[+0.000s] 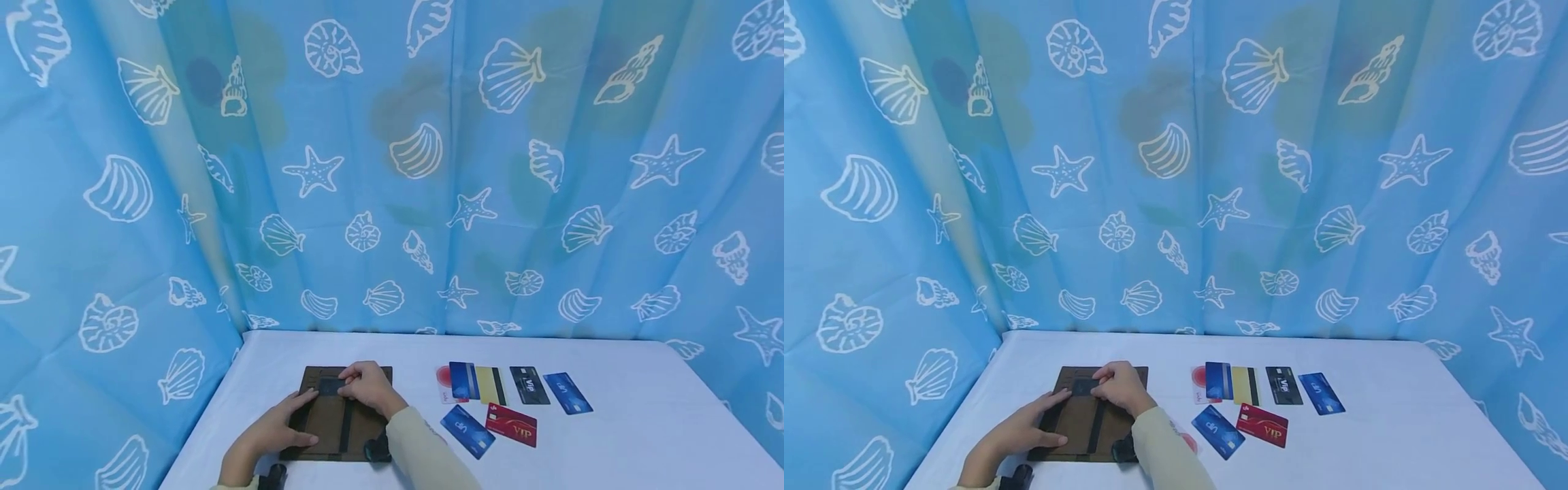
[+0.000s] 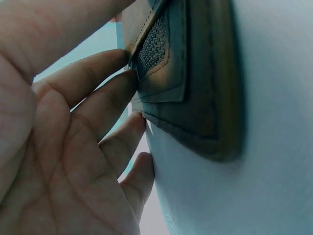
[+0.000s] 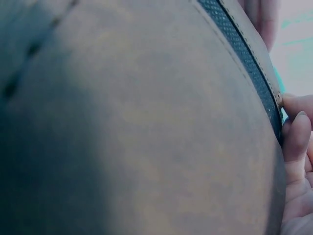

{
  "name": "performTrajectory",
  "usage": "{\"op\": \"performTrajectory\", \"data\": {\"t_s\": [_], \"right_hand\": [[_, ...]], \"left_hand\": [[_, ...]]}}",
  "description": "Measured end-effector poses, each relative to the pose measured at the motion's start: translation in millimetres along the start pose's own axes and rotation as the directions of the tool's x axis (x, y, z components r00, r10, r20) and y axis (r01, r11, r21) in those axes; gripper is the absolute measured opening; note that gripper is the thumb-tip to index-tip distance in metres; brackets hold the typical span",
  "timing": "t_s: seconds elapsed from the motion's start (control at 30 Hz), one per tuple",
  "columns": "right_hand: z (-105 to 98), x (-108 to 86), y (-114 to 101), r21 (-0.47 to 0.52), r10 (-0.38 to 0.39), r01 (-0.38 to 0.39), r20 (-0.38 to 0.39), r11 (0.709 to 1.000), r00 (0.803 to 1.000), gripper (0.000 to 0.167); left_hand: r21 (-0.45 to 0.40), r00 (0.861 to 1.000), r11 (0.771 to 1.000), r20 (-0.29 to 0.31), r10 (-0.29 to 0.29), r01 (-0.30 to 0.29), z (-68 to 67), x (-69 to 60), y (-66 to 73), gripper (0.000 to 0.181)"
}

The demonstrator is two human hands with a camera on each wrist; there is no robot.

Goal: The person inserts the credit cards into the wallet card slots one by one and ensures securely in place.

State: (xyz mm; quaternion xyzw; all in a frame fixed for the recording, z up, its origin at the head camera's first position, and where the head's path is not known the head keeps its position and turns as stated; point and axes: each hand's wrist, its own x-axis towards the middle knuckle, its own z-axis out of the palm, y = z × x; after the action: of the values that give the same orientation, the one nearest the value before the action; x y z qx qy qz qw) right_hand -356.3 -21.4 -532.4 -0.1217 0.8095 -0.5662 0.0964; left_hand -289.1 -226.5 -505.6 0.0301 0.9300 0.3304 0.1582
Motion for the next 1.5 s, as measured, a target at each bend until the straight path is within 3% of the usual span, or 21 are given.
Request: {"op": "performTrajectory", "data": {"t_s": [0.73, 1.5], "right_hand": [[-1.3, -0.5, 2.0, -0.054, -0.004, 0.006, 0.042, 0.999, 0.999, 0.009], [-0.8, -0.3, -0.3, -0.247, -0.003, 0.03, 0.111, 0.968, 0.994, 0.006]], "left_hand": [[0.021, 1.0, 1.0, -0.004, 0.008, -0.008, -1.1, -1.1, 0.5, 0.084], [0.024, 1.0, 1.0, -0.014, 0.01, -0.009, 1.2, 0.1, -1.6, 0.085]]}}
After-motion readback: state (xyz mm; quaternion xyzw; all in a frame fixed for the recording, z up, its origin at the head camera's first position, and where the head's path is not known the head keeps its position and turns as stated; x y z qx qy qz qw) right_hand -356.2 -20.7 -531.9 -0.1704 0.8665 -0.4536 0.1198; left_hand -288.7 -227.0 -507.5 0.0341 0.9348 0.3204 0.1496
